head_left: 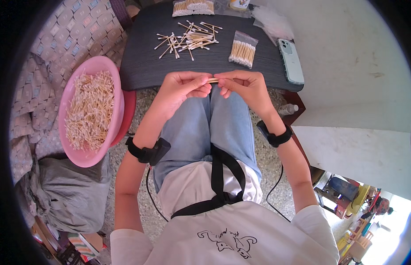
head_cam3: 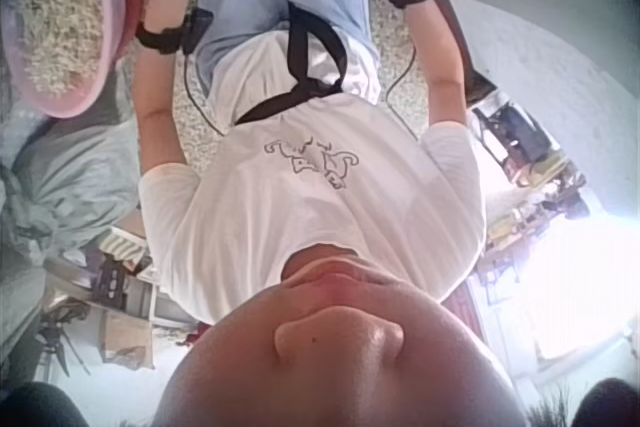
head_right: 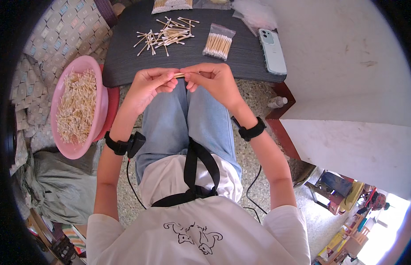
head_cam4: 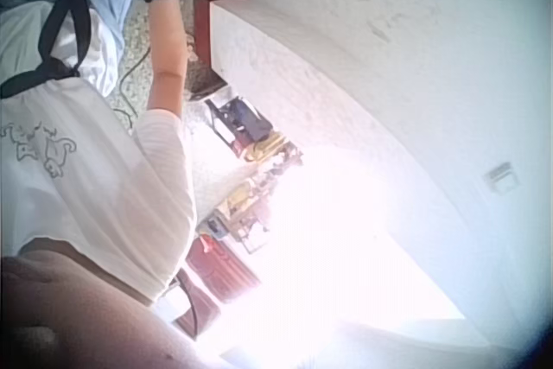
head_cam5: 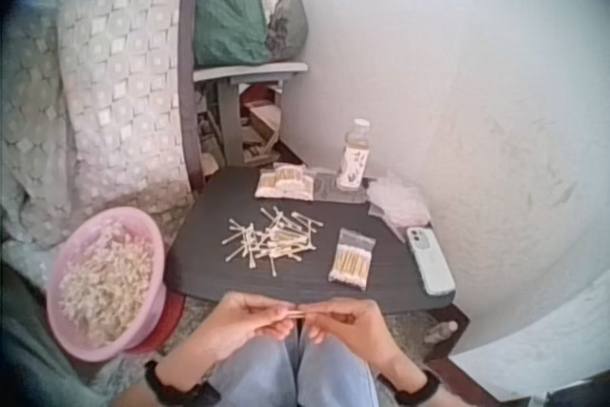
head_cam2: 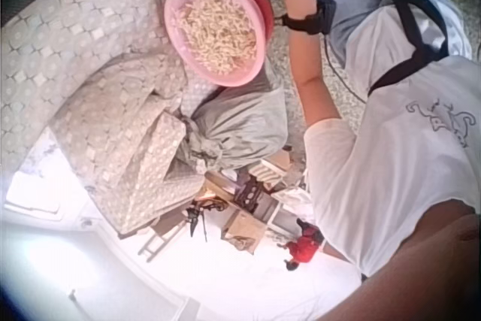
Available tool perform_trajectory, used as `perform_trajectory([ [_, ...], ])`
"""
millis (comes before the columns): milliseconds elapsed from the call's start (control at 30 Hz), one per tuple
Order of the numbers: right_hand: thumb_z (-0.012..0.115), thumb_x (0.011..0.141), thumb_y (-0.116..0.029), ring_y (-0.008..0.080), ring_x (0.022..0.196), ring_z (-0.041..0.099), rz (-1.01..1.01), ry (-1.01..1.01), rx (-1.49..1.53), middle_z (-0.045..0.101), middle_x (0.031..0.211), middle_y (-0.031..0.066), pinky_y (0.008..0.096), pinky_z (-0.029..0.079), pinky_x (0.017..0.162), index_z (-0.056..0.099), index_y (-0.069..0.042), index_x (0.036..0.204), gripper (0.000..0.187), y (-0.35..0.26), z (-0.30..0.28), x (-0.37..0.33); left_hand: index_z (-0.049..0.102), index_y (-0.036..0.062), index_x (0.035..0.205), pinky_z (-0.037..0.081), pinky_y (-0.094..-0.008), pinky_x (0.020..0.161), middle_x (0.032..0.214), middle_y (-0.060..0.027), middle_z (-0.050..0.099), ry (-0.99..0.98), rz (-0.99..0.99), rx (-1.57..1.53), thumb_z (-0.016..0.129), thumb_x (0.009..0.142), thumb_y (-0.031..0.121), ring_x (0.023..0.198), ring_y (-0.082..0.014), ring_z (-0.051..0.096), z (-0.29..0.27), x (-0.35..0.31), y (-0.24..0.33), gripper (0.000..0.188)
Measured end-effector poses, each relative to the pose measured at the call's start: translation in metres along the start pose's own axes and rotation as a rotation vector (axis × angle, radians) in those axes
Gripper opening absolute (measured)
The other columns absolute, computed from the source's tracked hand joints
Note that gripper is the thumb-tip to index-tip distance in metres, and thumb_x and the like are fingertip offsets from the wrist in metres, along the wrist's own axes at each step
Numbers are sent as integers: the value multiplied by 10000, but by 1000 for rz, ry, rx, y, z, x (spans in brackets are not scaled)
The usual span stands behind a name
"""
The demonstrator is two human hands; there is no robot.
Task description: The person gathers cotton swabs from a table and a pink bowl, aligns them into a bundle, and slides them into a plastic bag. After adjusting the bundle and sealing the bag, they set it aside and begin organizing more swabs on the table.
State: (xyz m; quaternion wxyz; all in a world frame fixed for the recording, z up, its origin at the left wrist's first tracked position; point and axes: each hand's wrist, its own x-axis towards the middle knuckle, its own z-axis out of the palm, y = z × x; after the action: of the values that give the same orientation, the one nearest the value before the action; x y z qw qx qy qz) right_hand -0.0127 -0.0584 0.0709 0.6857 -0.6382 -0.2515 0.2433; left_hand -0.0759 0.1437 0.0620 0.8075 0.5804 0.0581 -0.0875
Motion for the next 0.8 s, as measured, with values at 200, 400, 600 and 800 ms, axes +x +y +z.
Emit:
perform_trajectory([
  [200,618,874,-57,126,744,629,54,20,17,667,877,98,248,522,671,646,42,1076,227,-4,2,-1,635,-58,1071,558,-265,706,871,-141,676,-37,90,159,637,875,141,766,-175,674,2,-3,6,279],
  [400,638,845,-67,123,716,639,17,57,-295,666,809,102,253,508,631,669,31,1022,205,-6,3,-3,627,-79,1069,558,-269,688,860,-145,674,-33,201,235,628,876,103,750,-184,673,4,-3,1,266],
  [600,644,780,-44,291,678,623,-407,66,-790,630,778,151,342,483,614,660,13,891,126,-4,0,0,648,-44,1062,534,-249,688,854,-108,681,-46,277,437,619,881,91,733,-146,658,0,4,-7,228],
  [800,632,774,-31,335,722,622,-457,187,-826,638,801,166,366,489,636,657,23,851,97,4,-17,9,614,-42,1122,527,-243,702,917,-103,669,29,310,372,627,876,97,783,-130,652,12,31,-19,283],
])
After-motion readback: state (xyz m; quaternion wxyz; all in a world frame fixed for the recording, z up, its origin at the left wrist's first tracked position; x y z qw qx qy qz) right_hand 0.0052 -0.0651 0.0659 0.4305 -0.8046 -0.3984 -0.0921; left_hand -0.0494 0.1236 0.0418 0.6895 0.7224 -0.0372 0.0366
